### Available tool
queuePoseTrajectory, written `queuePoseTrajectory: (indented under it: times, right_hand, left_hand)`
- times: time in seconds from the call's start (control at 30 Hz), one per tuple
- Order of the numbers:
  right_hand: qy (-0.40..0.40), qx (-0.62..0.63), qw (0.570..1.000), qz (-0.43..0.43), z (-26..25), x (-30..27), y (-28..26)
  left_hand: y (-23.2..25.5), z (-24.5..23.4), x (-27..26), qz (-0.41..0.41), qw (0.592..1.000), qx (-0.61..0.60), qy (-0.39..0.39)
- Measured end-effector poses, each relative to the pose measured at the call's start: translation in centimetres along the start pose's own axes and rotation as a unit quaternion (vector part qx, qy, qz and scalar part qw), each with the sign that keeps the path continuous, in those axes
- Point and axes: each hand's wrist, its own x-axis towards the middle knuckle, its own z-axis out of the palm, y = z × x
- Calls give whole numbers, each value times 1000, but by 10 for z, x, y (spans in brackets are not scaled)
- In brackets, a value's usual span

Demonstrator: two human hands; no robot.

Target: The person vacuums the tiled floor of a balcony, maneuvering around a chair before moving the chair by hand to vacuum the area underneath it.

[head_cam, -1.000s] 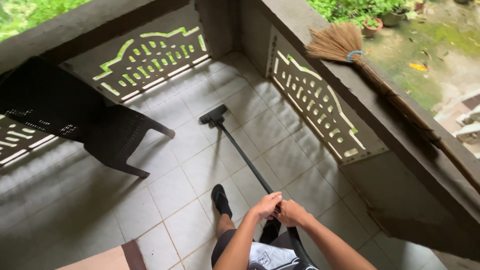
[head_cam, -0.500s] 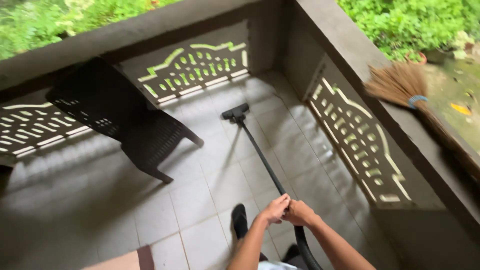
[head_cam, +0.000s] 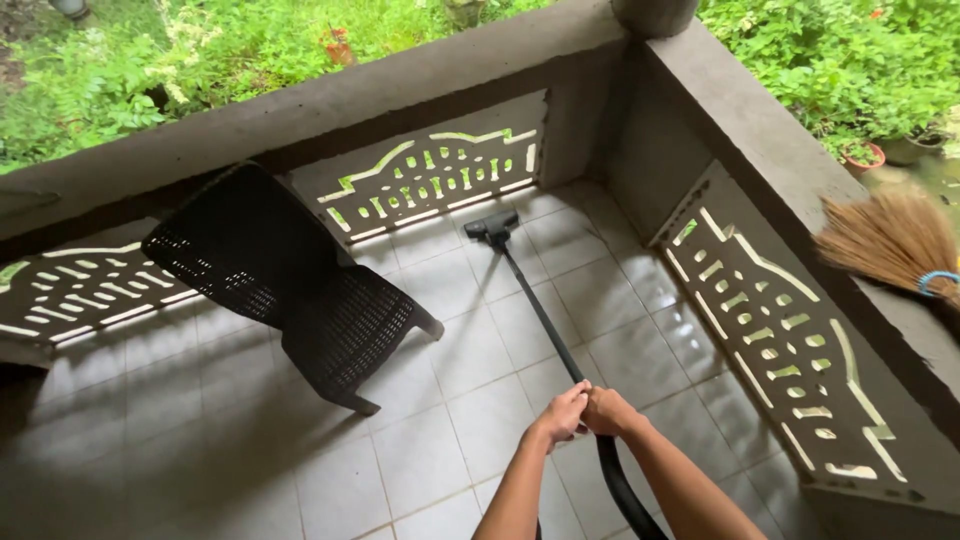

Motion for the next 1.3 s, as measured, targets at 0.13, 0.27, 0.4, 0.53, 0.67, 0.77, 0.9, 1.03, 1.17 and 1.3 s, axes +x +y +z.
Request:
queuePoseTrajectory:
  times: [0.13,0.27,0.4,0.53,0.67,0.77,0.9,1.03,1.17,1.3]
  right_hand:
    - [12,-32,999,-20,17,-7,11]
    - [7,-11,1000,21,31,-44,4]
    - [-9,100,987,127,47,-103,-8]
    - [-26,146,971,186,61,-177,-22]
    - [-26,197,951,237,70,-252,-32]
    - [-23,212,947,239,92,-313,-38]
    - [-37,229,939,253,121,-379,-48]
    - [-53,233,936,259,138,-425,-53]
    - [-50,227,942,243,155,-449,-58]
    - [-57,217,943,247,153,-453,-74]
  left_hand:
    - [-4,3,1,16,1000,4,-3]
    - [-37,33,-3,8,1000,-11,-19]
    - [-57,72,-25,21,999,-5,-48]
    - [-95,123,-34,9,997,-1,-79]
    - [-116,179,-60,8,995,10,-98]
    - [-137,224,-84,-10,993,61,-105]
    - [-171,270,-103,-34,987,78,-139]
    - [-185,302,-115,-57,973,155,-162]
    - [-210,316,-99,-99,972,139,-161]
    - [-228,311,-89,-99,966,139,-193]
